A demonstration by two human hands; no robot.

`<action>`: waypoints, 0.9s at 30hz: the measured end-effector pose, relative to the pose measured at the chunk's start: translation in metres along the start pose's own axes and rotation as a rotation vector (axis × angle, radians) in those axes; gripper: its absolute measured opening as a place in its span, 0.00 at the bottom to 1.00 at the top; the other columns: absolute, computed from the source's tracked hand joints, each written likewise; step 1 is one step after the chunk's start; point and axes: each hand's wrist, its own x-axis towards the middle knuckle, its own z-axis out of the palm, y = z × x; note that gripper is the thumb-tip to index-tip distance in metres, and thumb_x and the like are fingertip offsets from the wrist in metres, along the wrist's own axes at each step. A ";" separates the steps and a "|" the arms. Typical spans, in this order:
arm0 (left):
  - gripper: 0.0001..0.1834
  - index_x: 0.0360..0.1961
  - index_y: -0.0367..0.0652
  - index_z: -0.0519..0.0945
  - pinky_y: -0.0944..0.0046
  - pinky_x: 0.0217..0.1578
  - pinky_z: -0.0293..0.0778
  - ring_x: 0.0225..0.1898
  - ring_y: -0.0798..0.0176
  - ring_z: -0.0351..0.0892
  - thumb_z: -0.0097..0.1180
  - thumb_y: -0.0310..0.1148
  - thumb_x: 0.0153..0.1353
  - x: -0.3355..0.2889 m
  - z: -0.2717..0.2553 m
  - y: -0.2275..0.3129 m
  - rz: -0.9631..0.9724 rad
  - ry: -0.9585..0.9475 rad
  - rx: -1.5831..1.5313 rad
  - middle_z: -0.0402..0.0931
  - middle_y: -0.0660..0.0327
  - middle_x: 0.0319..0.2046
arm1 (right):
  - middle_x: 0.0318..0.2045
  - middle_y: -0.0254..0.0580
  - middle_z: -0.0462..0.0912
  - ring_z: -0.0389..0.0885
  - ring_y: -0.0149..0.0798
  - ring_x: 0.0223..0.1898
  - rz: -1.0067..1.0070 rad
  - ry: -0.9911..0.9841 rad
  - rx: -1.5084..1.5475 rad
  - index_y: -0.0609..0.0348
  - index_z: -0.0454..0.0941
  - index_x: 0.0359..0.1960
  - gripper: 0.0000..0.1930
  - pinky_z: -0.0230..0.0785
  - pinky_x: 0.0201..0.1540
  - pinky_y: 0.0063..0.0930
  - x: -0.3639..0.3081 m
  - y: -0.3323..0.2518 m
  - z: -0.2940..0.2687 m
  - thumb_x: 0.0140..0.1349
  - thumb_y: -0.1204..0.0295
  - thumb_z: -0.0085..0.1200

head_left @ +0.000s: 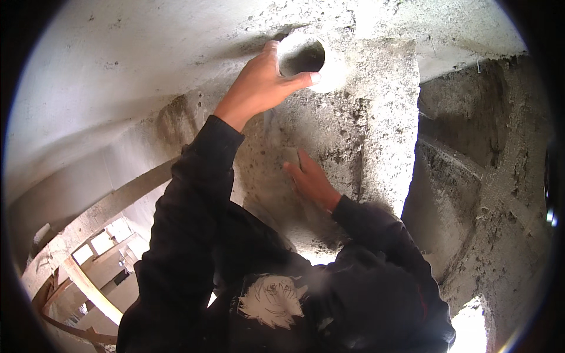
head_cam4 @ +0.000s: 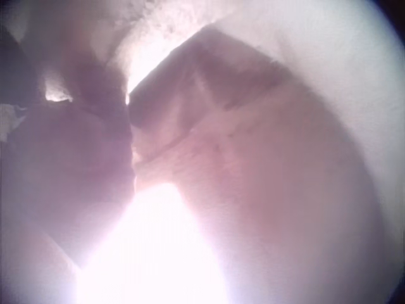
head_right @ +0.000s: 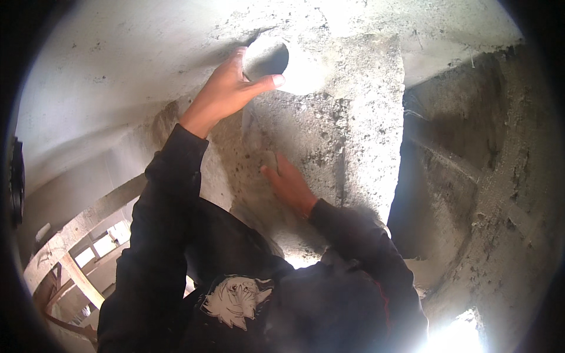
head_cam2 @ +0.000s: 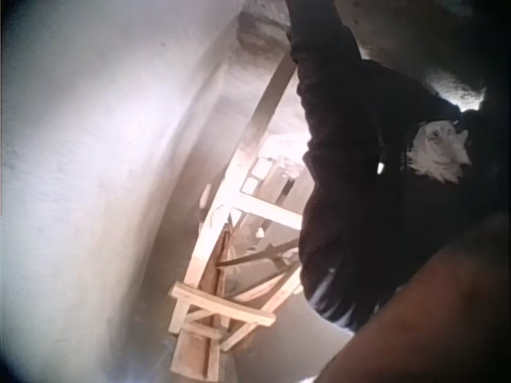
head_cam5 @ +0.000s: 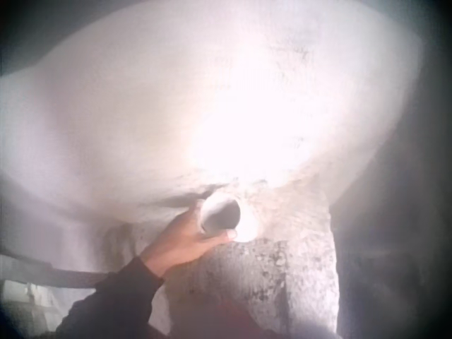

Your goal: The person uses a trowel to apply and smooth cement around a white PVC pipe embedded in a concrete wall. They repeatedly scoop cement, press it around the pipe opening, and smooth the surface to secure the pipe in place.

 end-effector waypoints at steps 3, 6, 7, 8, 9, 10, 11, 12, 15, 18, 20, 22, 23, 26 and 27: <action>0.65 0.69 0.13 0.59 0.51 0.70 0.67 0.69 0.34 0.72 0.70 0.66 0.55 0.007 0.005 0.008 0.026 -0.013 -0.045 0.69 0.22 0.64 | 0.30 0.33 0.76 0.76 0.27 0.25 -0.067 0.076 0.044 0.58 0.68 0.57 0.13 0.73 0.27 0.26 0.030 0.034 -0.011 0.78 0.66 0.48; 0.65 0.69 0.12 0.59 0.51 0.70 0.66 0.70 0.33 0.70 0.70 0.66 0.55 -0.005 -0.001 -0.006 0.010 -0.011 -0.081 0.68 0.22 0.65 | 0.30 0.33 0.75 0.76 0.28 0.24 0.230 0.031 0.407 0.57 0.66 0.55 0.12 0.74 0.27 0.26 0.009 -0.015 -0.019 0.78 0.66 0.48; 0.66 0.69 0.12 0.59 0.51 0.70 0.66 0.70 0.33 0.70 0.70 0.66 0.55 -0.002 0.000 -0.005 0.025 -0.011 -0.090 0.67 0.22 0.65 | 0.29 0.33 0.74 0.76 0.29 0.24 0.200 0.065 0.350 0.57 0.67 0.54 0.11 0.74 0.27 0.26 -0.002 -0.006 -0.023 0.78 0.66 0.48; 0.66 0.69 0.12 0.59 0.50 0.70 0.67 0.70 0.33 0.70 0.70 0.66 0.55 0.000 0.002 -0.004 0.040 0.000 -0.077 0.67 0.22 0.65 | 0.29 0.33 0.74 0.76 0.29 0.24 0.171 0.097 0.293 0.56 0.67 0.52 0.10 0.74 0.27 0.26 -0.016 0.010 -0.022 0.78 0.66 0.48; 0.66 0.70 0.12 0.58 0.50 0.70 0.67 0.70 0.33 0.70 0.70 0.66 0.54 0.002 0.004 -0.002 0.051 0.010 -0.063 0.67 0.22 0.65 | 0.29 0.34 0.74 0.76 0.30 0.24 0.178 0.109 0.286 0.56 0.67 0.52 0.10 0.74 0.26 0.26 -0.028 0.010 -0.021 0.78 0.66 0.48; 0.66 0.70 0.12 0.59 0.50 0.70 0.67 0.70 0.33 0.70 0.70 0.66 0.54 0.001 0.004 -0.003 0.036 0.015 -0.049 0.67 0.22 0.65 | 0.29 0.34 0.74 0.77 0.30 0.24 0.189 0.111 0.279 0.56 0.68 0.52 0.10 0.74 0.26 0.27 -0.040 0.007 -0.017 0.78 0.66 0.49; 0.66 0.69 0.12 0.59 0.50 0.70 0.67 0.69 0.33 0.71 0.71 0.66 0.54 0.000 0.005 -0.003 0.019 0.020 -0.034 0.68 0.22 0.65 | 0.29 0.34 0.75 0.77 0.30 0.24 0.236 0.093 0.321 0.56 0.68 0.52 0.10 0.74 0.26 0.27 -0.052 0.000 -0.016 0.78 0.65 0.49; 0.66 0.69 0.12 0.59 0.50 0.70 0.68 0.69 0.33 0.71 0.71 0.66 0.54 -0.003 0.003 -0.003 0.001 0.026 -0.013 0.68 0.22 0.65 | 0.30 0.35 0.75 0.77 0.30 0.24 0.280 0.073 0.367 0.56 0.69 0.53 0.11 0.75 0.25 0.28 -0.058 -0.007 -0.014 0.78 0.65 0.49; 0.64 0.70 0.15 0.61 0.60 0.45 0.79 0.42 0.60 0.83 0.72 0.65 0.53 0.004 0.012 -0.005 0.079 0.140 0.115 0.80 0.37 0.50 | 0.35 0.40 0.79 0.79 0.33 0.30 -0.349 0.065 -0.408 0.60 0.69 0.59 0.17 0.76 0.31 0.31 -0.038 0.058 0.006 0.77 0.63 0.50; 0.63 0.70 0.16 0.63 0.60 0.44 0.79 0.41 0.61 0.82 0.73 0.64 0.52 0.005 0.008 -0.003 0.029 0.057 0.080 0.80 0.39 0.49 | 0.51 0.55 0.81 0.83 0.45 0.47 0.189 -0.558 -0.124 0.64 0.65 0.70 0.28 0.77 0.50 0.45 -0.015 0.037 0.015 0.76 0.59 0.50; 0.62 0.69 0.17 0.64 0.61 0.43 0.79 0.41 0.61 0.82 0.73 0.63 0.52 0.001 0.006 0.001 0.033 0.065 0.007 0.81 0.41 0.48 | 0.45 0.48 0.83 0.82 0.37 0.40 0.415 -0.489 0.082 0.67 0.67 0.68 0.27 0.77 0.44 0.35 -0.014 0.023 0.018 0.76 0.60 0.52; 0.61 0.69 0.18 0.65 0.61 0.42 0.79 0.41 0.61 0.82 0.73 0.62 0.53 -0.001 0.007 -0.001 0.037 0.083 -0.023 0.81 0.41 0.48 | 0.41 0.43 0.83 0.82 0.33 0.36 0.472 -0.366 0.175 0.67 0.68 0.66 0.25 0.77 0.40 0.30 -0.014 0.016 0.021 0.77 0.61 0.52; 0.61 0.69 0.18 0.64 0.61 0.42 0.79 0.41 0.60 0.82 0.73 0.62 0.53 -0.001 0.009 -0.004 0.043 0.094 -0.020 0.81 0.41 0.49 | 0.41 0.42 0.83 0.82 0.33 0.36 0.416 -0.274 0.165 0.67 0.68 0.66 0.24 0.77 0.39 0.30 -0.018 0.016 0.017 0.77 0.62 0.52; 0.61 0.71 0.19 0.62 0.60 0.44 0.79 0.42 0.59 0.82 0.73 0.62 0.53 0.002 0.009 0.000 0.040 0.071 -0.010 0.80 0.39 0.52 | 0.40 0.41 0.83 0.82 0.32 0.34 -0.241 0.080 -0.373 0.66 0.69 0.63 0.21 0.77 0.35 0.29 -0.025 0.052 -0.010 0.77 0.64 0.51; 0.62 0.71 0.19 0.61 0.60 0.45 0.79 0.42 0.58 0.82 0.73 0.62 0.54 0.002 0.008 -0.001 0.028 0.055 0.001 0.80 0.39 0.53 | 0.41 0.43 0.83 0.83 0.33 0.35 -0.237 0.123 -0.372 0.66 0.69 0.63 0.21 0.77 0.36 0.31 -0.029 0.051 -0.015 0.77 0.64 0.50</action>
